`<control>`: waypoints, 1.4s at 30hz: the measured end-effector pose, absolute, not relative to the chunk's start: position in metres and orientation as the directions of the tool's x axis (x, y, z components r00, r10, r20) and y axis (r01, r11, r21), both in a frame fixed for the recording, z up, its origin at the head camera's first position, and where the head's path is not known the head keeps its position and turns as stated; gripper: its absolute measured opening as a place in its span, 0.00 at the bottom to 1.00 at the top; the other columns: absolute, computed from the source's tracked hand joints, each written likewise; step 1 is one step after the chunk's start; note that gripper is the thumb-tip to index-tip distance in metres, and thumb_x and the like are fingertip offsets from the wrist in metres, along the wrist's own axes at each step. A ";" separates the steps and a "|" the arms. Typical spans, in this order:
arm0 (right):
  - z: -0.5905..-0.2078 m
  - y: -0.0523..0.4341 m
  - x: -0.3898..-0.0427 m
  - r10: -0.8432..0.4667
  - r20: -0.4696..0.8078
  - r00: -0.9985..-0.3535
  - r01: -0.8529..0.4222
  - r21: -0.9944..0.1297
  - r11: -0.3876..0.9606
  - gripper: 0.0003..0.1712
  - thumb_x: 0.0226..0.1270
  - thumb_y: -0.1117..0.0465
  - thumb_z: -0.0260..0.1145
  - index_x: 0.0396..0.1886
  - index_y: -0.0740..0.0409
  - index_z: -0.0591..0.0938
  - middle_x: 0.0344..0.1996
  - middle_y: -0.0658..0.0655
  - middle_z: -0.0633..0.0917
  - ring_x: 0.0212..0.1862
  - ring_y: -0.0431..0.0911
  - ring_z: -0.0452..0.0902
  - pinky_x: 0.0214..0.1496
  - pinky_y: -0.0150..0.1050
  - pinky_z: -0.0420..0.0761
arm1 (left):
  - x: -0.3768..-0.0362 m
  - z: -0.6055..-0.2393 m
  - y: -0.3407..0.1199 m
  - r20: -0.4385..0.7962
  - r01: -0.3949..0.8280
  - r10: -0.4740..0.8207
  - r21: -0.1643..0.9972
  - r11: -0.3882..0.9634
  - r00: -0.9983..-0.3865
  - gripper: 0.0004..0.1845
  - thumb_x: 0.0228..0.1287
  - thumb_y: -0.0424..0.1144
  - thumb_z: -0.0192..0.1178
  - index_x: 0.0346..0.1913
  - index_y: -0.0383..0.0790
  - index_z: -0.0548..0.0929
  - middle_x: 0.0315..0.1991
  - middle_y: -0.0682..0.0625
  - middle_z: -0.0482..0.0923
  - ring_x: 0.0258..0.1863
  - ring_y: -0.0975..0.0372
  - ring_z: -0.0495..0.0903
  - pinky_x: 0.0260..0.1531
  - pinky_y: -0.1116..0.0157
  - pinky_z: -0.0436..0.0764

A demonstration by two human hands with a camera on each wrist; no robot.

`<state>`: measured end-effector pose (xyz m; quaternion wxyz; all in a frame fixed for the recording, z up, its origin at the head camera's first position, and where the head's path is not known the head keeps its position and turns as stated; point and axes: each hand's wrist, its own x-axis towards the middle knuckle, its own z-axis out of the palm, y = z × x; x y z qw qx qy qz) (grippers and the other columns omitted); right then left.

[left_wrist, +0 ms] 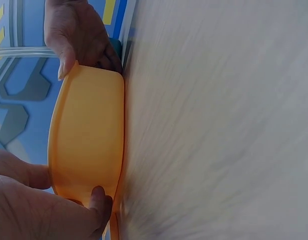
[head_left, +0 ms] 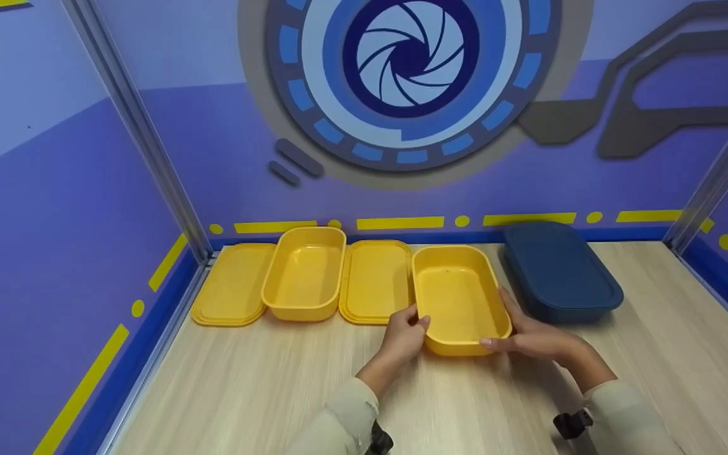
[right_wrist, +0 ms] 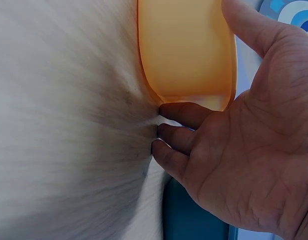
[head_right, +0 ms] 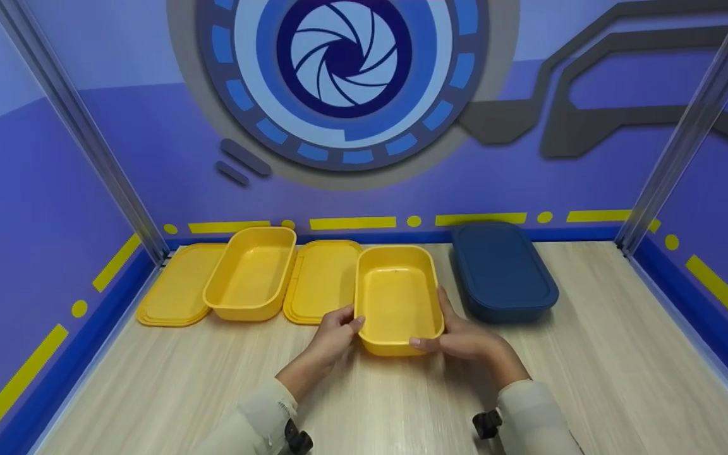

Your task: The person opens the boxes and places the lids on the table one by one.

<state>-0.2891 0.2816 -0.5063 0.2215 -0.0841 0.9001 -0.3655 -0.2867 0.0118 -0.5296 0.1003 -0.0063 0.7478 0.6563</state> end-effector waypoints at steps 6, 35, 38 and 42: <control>-0.507 0.282 -0.289 -0.305 -0.346 -0.887 0.018 -0.687 0.727 0.78 0.65 0.31 0.72 0.87 0.50 0.23 0.87 0.70 0.31 0.86 0.72 0.42 0.82 0.79 0.40 | -0.288 -0.530 0.012 -0.167 -0.149 0.121 0.978 0.144 -0.978 0.23 0.84 0.35 0.53 0.76 0.36 0.75 0.70 0.44 0.80 0.67 0.61 0.77 0.76 0.52 0.75; -0.506 0.283 -0.289 -0.301 -0.350 -0.887 0.046 -0.716 0.697 0.78 0.65 0.33 0.73 0.87 0.51 0.24 0.87 0.70 0.30 0.86 0.70 0.38 0.81 0.80 0.37 | -0.289 -0.528 0.017 -0.195 -0.175 0.095 0.966 0.189 -0.976 0.26 0.84 0.37 0.53 0.79 0.38 0.71 0.73 0.44 0.77 0.71 0.59 0.76 0.79 0.50 0.71; -0.505 0.282 -0.289 -0.295 -0.359 -0.886 0.052 -0.707 0.705 0.78 0.65 0.33 0.72 0.87 0.51 0.24 0.87 0.70 0.30 0.86 0.71 0.38 0.81 0.80 0.37 | -0.289 -0.529 0.017 -0.190 -0.170 0.091 0.966 0.193 -0.977 0.26 0.84 0.37 0.53 0.79 0.38 0.71 0.73 0.44 0.77 0.71 0.59 0.76 0.79 0.50 0.72; -0.505 0.280 -0.290 -0.289 -0.365 -0.885 0.058 -0.703 0.708 0.78 0.66 0.32 0.72 0.86 0.50 0.23 0.87 0.69 0.29 0.86 0.71 0.38 0.81 0.80 0.38 | -0.290 -0.529 0.015 -0.194 -0.175 0.087 0.966 0.191 -0.977 0.25 0.85 0.38 0.53 0.79 0.39 0.72 0.72 0.45 0.78 0.68 0.60 0.77 0.77 0.51 0.74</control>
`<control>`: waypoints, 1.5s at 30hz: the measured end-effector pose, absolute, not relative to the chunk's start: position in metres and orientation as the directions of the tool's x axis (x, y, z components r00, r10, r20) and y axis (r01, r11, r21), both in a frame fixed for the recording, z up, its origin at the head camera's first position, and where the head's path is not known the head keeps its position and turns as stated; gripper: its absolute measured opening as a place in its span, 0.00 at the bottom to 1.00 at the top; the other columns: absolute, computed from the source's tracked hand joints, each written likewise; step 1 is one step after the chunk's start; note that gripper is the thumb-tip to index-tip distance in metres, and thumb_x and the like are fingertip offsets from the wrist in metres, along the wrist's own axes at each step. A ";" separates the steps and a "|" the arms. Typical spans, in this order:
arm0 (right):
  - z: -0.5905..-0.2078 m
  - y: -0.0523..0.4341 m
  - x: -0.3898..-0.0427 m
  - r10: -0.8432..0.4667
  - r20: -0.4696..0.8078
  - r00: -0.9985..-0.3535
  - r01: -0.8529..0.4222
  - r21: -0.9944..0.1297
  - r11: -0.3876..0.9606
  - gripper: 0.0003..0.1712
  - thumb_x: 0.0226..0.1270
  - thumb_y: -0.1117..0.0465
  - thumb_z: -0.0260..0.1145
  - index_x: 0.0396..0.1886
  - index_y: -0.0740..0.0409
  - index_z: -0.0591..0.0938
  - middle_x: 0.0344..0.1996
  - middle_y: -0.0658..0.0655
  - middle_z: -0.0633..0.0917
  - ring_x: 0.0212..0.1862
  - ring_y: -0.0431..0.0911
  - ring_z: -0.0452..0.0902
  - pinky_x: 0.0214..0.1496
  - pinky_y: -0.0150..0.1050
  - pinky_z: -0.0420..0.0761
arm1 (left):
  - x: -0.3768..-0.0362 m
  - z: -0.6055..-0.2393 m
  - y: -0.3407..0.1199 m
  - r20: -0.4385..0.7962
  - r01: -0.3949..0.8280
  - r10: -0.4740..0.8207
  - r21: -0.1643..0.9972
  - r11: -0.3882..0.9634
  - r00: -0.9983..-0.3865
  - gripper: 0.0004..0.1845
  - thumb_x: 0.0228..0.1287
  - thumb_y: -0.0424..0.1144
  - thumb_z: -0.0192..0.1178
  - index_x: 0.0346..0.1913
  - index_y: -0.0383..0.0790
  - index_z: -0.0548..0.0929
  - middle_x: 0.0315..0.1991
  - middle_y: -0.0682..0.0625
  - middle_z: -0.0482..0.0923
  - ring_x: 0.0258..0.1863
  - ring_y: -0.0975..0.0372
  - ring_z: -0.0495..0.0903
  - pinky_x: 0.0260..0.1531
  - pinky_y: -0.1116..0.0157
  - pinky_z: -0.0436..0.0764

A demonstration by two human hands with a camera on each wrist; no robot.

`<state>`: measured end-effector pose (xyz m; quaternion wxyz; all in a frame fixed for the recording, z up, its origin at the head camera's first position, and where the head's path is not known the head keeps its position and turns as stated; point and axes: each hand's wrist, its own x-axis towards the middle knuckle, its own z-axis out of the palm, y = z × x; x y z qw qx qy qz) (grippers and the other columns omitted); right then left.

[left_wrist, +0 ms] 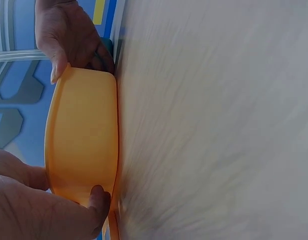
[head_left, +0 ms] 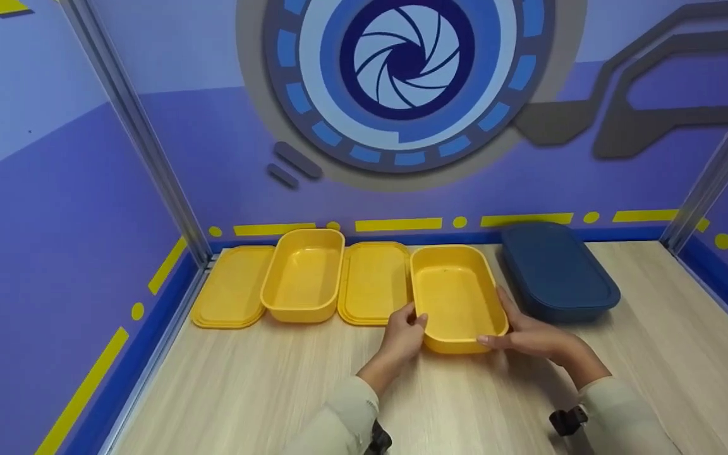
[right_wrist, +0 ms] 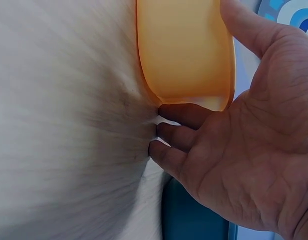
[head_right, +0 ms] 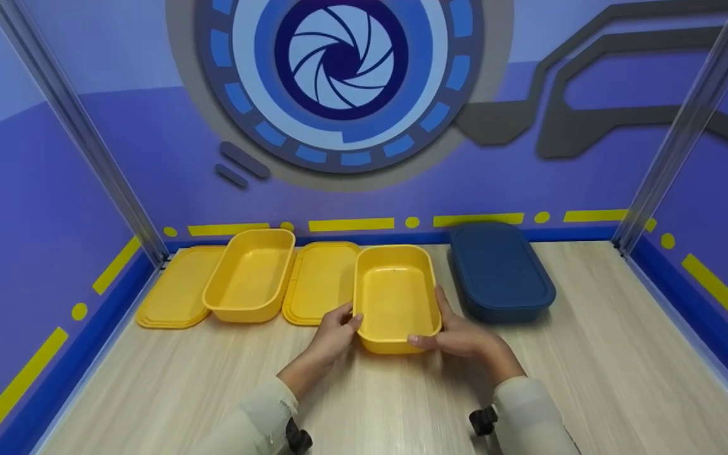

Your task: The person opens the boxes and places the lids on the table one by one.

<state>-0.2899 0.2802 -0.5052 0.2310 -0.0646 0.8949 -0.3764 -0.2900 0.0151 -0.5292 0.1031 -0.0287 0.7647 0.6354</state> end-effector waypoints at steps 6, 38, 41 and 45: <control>-0.505 0.281 -0.291 -0.282 -0.373 -0.884 0.066 -0.696 0.715 0.78 0.66 0.31 0.71 0.86 0.49 0.22 0.87 0.69 0.29 0.86 0.71 0.40 0.81 0.80 0.40 | -0.292 -0.530 0.014 -0.177 -0.156 0.098 0.969 0.192 -0.979 0.25 0.84 0.38 0.53 0.78 0.39 0.73 0.72 0.45 0.79 0.67 0.60 0.77 0.77 0.51 0.74; -0.503 0.280 -0.298 -0.296 -0.383 -0.875 0.066 -0.700 0.711 0.78 0.66 0.32 0.71 0.85 0.49 0.20 0.86 0.68 0.26 0.87 0.72 0.35 0.80 0.81 0.37 | -0.298 -0.527 0.014 -0.177 -0.155 0.089 0.965 0.211 -0.980 0.24 0.83 0.37 0.55 0.77 0.39 0.74 0.71 0.45 0.80 0.67 0.60 0.78 0.77 0.51 0.74; -0.502 0.279 -0.298 -0.298 -0.383 -0.874 0.071 -0.709 0.701 0.78 0.66 0.32 0.72 0.85 0.48 0.20 0.86 0.67 0.25 0.87 0.72 0.32 0.80 0.81 0.36 | -0.299 -0.527 0.013 -0.178 -0.156 0.088 0.965 0.209 -0.980 0.25 0.83 0.37 0.55 0.77 0.39 0.74 0.70 0.45 0.80 0.67 0.60 0.78 0.77 0.51 0.74; -0.503 0.279 -0.298 -0.297 -0.378 -0.877 0.070 -0.712 0.699 0.78 0.66 0.32 0.72 0.86 0.47 0.21 0.86 0.67 0.25 0.87 0.72 0.34 0.80 0.81 0.36 | -0.300 -0.528 0.013 -0.175 -0.152 0.090 0.964 0.216 -0.980 0.25 0.83 0.37 0.55 0.77 0.38 0.74 0.70 0.44 0.80 0.66 0.59 0.78 0.77 0.51 0.74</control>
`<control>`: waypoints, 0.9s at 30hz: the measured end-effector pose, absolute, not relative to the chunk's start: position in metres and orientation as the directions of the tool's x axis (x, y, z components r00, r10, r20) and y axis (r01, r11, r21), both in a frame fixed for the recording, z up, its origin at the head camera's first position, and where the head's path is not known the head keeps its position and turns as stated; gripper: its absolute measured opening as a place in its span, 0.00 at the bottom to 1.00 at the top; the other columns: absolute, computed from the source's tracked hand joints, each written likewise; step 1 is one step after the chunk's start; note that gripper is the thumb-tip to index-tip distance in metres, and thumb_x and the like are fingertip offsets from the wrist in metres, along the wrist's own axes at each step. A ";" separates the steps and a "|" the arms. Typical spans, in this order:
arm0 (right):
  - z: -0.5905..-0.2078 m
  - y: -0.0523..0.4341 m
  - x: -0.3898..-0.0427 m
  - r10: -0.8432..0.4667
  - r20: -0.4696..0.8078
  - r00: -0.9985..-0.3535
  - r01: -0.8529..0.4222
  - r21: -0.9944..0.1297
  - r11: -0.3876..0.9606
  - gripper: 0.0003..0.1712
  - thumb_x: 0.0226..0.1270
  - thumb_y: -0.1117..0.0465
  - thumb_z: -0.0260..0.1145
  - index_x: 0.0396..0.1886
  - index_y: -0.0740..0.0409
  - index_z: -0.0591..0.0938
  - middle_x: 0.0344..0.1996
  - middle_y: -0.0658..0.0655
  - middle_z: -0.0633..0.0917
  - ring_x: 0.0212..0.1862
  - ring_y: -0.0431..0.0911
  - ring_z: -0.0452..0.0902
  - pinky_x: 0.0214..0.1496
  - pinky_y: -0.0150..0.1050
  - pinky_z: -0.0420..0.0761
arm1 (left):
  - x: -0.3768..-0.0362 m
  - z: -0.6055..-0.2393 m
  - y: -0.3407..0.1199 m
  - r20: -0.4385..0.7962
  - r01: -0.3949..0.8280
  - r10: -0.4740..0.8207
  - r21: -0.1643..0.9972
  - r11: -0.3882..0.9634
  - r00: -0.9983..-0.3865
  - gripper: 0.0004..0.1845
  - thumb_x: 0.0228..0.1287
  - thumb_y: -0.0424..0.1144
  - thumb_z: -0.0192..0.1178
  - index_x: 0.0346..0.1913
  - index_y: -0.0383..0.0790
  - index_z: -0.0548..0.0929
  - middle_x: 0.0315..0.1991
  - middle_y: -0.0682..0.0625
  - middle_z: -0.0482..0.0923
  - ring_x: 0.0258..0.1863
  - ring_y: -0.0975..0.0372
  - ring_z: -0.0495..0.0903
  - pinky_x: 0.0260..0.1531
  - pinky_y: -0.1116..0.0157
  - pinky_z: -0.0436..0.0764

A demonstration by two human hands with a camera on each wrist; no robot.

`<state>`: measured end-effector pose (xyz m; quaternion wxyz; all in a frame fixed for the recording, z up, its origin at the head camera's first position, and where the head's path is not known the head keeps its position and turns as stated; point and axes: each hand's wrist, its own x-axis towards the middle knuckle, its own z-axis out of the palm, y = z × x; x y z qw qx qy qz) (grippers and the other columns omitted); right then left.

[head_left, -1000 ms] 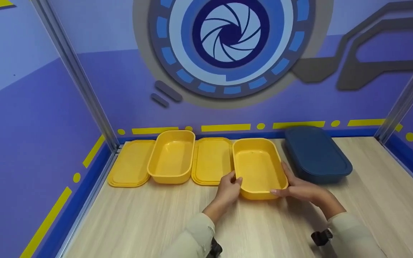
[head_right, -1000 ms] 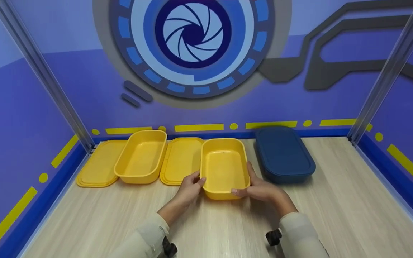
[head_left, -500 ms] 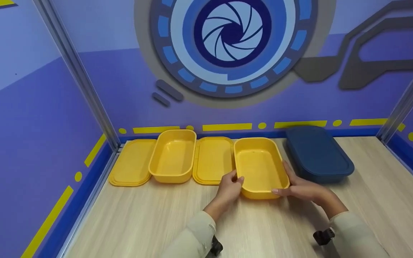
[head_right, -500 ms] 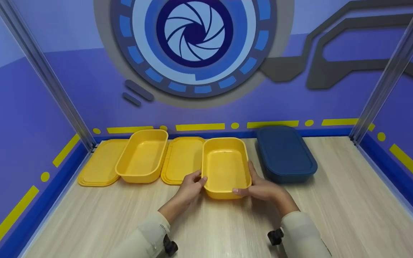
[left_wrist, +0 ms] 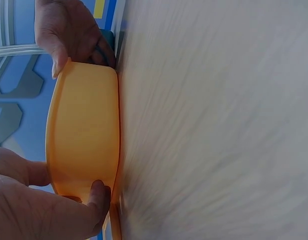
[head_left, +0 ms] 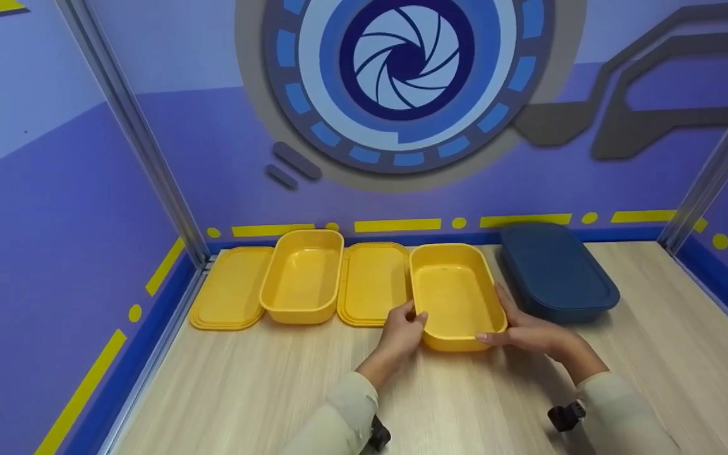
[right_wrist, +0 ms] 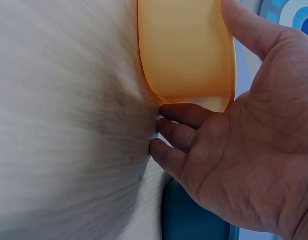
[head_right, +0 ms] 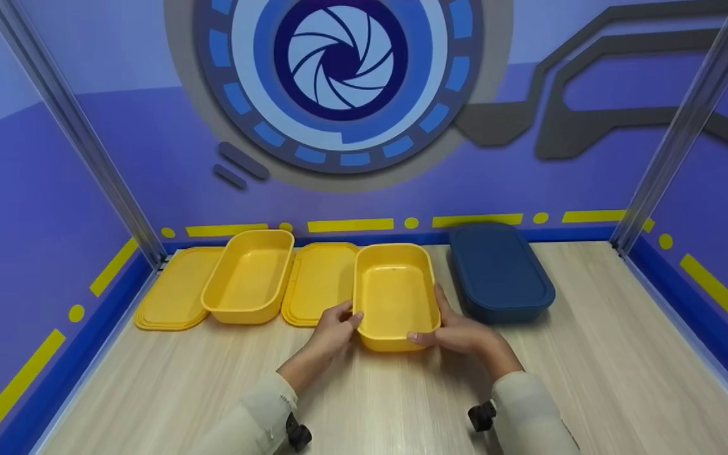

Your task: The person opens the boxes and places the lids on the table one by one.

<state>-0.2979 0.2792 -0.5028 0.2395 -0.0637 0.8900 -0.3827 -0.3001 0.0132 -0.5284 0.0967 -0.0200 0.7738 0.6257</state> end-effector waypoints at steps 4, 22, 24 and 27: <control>-0.503 0.277 -0.301 -0.301 -0.368 -0.880 0.059 -0.714 0.698 0.78 0.66 0.32 0.72 0.86 0.47 0.21 0.87 0.68 0.27 0.86 0.70 0.38 0.80 0.81 0.37 | -0.302 -0.527 0.013 -0.177 -0.155 0.076 0.960 0.235 -0.981 0.25 0.82 0.37 0.56 0.76 0.38 0.75 0.68 0.45 0.82 0.63 0.60 0.78 0.77 0.51 0.74; -0.504 0.279 -0.305 -0.303 -0.368 -0.879 0.056 -0.712 0.700 0.78 0.65 0.31 0.72 0.86 0.46 0.22 0.87 0.66 0.26 0.85 0.70 0.39 0.79 0.82 0.37 | -0.304 -0.525 0.013 -0.187 -0.164 0.079 0.959 0.232 -0.979 0.22 0.82 0.37 0.56 0.74 0.39 0.78 0.62 0.48 0.83 0.58 0.62 0.78 0.72 0.55 0.79; -0.504 0.279 -0.306 -0.301 -0.372 -0.878 0.061 -0.712 0.700 0.78 0.65 0.32 0.72 0.86 0.46 0.21 0.87 0.67 0.26 0.85 0.70 0.39 0.79 0.82 0.37 | -0.305 -0.525 0.013 -0.188 -0.164 0.082 0.959 0.232 -0.979 0.22 0.82 0.37 0.56 0.73 0.39 0.78 0.60 0.49 0.84 0.56 0.62 0.79 0.70 0.56 0.80; -0.503 0.278 -0.306 -0.302 -0.379 -0.875 0.066 -0.711 0.700 0.78 0.65 0.32 0.72 0.86 0.46 0.21 0.87 0.67 0.26 0.85 0.70 0.39 0.79 0.82 0.37 | -0.305 -0.525 0.012 -0.185 -0.161 0.082 0.958 0.237 -0.979 0.21 0.82 0.37 0.57 0.72 0.38 0.79 0.58 0.50 0.84 0.54 0.62 0.79 0.67 0.58 0.81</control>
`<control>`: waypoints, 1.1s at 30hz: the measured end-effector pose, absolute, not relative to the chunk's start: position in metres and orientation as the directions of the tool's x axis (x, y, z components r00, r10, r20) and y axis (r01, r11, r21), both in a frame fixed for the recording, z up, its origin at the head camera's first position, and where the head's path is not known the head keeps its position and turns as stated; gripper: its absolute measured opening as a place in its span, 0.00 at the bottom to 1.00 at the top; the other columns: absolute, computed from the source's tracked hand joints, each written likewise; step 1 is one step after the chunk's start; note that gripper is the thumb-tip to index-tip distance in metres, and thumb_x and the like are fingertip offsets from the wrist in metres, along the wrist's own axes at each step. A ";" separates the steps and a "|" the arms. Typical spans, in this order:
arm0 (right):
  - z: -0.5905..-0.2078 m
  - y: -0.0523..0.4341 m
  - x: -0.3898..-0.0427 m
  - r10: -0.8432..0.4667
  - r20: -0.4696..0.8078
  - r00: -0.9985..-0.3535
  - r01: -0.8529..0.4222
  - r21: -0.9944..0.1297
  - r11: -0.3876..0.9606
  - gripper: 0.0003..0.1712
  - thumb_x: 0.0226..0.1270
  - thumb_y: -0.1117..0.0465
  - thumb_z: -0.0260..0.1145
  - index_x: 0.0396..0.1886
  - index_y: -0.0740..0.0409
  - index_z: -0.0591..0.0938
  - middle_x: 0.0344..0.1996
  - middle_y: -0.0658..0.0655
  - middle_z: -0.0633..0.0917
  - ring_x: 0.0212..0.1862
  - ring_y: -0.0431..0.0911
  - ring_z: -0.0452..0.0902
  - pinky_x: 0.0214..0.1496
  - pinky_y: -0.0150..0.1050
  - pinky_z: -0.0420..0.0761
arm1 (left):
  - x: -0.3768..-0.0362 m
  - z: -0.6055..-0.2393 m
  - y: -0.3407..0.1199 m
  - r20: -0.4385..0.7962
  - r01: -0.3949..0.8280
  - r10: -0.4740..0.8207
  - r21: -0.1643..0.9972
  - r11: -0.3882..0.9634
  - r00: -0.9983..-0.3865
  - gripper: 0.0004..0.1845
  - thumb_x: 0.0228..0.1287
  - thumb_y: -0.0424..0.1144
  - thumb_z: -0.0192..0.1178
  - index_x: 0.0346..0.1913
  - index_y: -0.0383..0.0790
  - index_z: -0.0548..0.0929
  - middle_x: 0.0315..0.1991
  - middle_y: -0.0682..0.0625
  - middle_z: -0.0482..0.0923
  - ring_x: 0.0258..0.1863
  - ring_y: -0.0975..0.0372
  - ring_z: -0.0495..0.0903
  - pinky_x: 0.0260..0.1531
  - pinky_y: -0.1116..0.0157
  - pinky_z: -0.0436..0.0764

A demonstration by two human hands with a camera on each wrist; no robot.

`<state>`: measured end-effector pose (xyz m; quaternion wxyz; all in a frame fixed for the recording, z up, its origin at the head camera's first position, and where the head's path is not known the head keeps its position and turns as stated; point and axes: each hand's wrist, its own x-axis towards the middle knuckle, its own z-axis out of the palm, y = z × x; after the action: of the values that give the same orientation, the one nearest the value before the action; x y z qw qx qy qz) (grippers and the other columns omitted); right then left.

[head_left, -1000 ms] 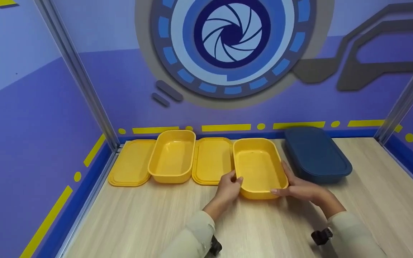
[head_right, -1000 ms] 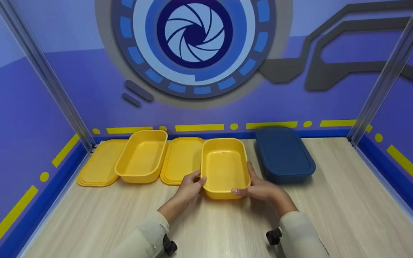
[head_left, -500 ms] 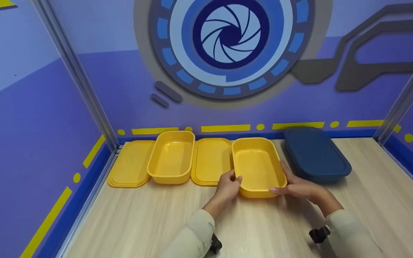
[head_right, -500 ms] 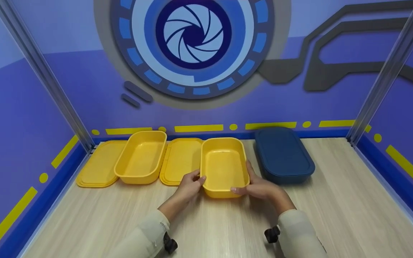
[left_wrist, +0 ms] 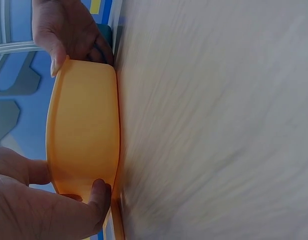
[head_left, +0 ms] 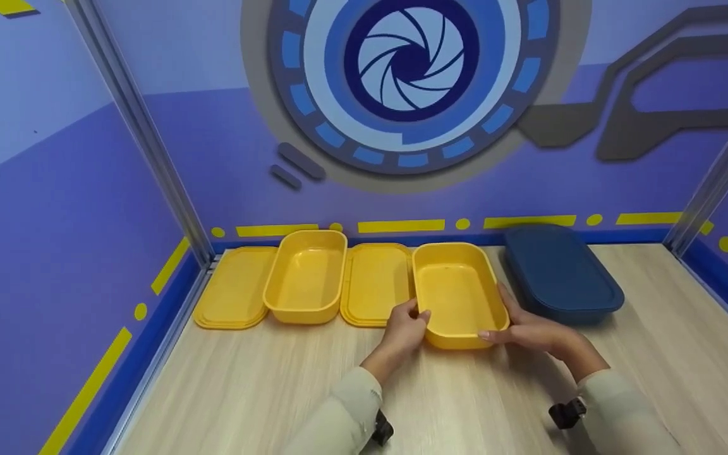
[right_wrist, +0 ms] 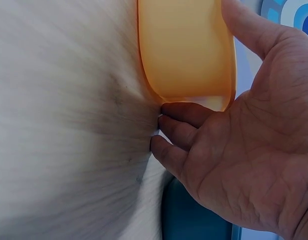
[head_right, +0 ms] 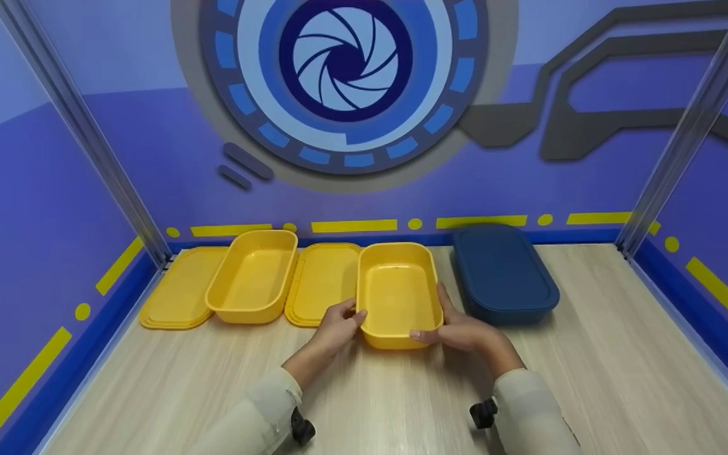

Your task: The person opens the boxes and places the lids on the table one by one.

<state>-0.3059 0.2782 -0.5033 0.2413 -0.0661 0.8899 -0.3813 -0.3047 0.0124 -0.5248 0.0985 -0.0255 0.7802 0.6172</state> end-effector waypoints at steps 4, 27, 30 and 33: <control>-0.503 0.278 -0.305 -0.301 -0.381 -0.874 0.068 -0.711 0.700 0.78 0.64 0.31 0.72 0.86 0.46 0.22 0.86 0.66 0.25 0.85 0.70 0.38 0.79 0.82 0.37 | -0.305 -0.526 0.012 -0.173 -0.149 0.084 0.960 0.235 -0.981 0.20 0.82 0.37 0.56 0.71 0.37 0.80 0.59 0.48 0.84 0.55 0.62 0.79 0.67 0.57 0.81; -0.503 0.279 -0.304 -0.282 -0.397 -0.873 0.084 -0.693 0.716 0.80 0.62 0.28 0.72 0.86 0.46 0.22 0.86 0.67 0.26 0.85 0.71 0.40 0.80 0.82 0.41 | -0.305 -0.523 0.015 -0.196 -0.172 0.071 0.952 0.254 -0.978 0.23 0.83 0.37 0.56 0.74 0.39 0.77 0.63 0.48 0.84 0.57 0.62 0.79 0.70 0.55 0.80; -0.503 0.279 -0.305 -0.282 -0.396 -0.874 0.080 -0.690 0.719 0.80 0.62 0.28 0.72 0.86 0.47 0.22 0.86 0.67 0.25 0.85 0.71 0.39 0.80 0.81 0.40 | -0.305 -0.523 0.016 -0.195 -0.171 0.073 0.953 0.250 -0.978 0.23 0.83 0.37 0.55 0.75 0.38 0.76 0.65 0.46 0.83 0.59 0.62 0.79 0.72 0.55 0.80; -0.504 0.279 -0.305 -0.289 -0.392 -0.873 0.075 -0.695 0.715 0.80 0.63 0.29 0.72 0.86 0.47 0.22 0.86 0.67 0.26 0.85 0.71 0.39 0.80 0.81 0.39 | -0.304 -0.522 0.015 -0.194 -0.170 0.073 0.952 0.253 -0.978 0.22 0.83 0.37 0.55 0.74 0.38 0.77 0.64 0.47 0.84 0.59 0.62 0.80 0.72 0.55 0.79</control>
<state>-0.3050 0.2795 -0.5035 0.2446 -0.0600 0.8931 -0.3727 -0.3043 0.0154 -0.5223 0.0996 -0.0310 0.7852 0.6103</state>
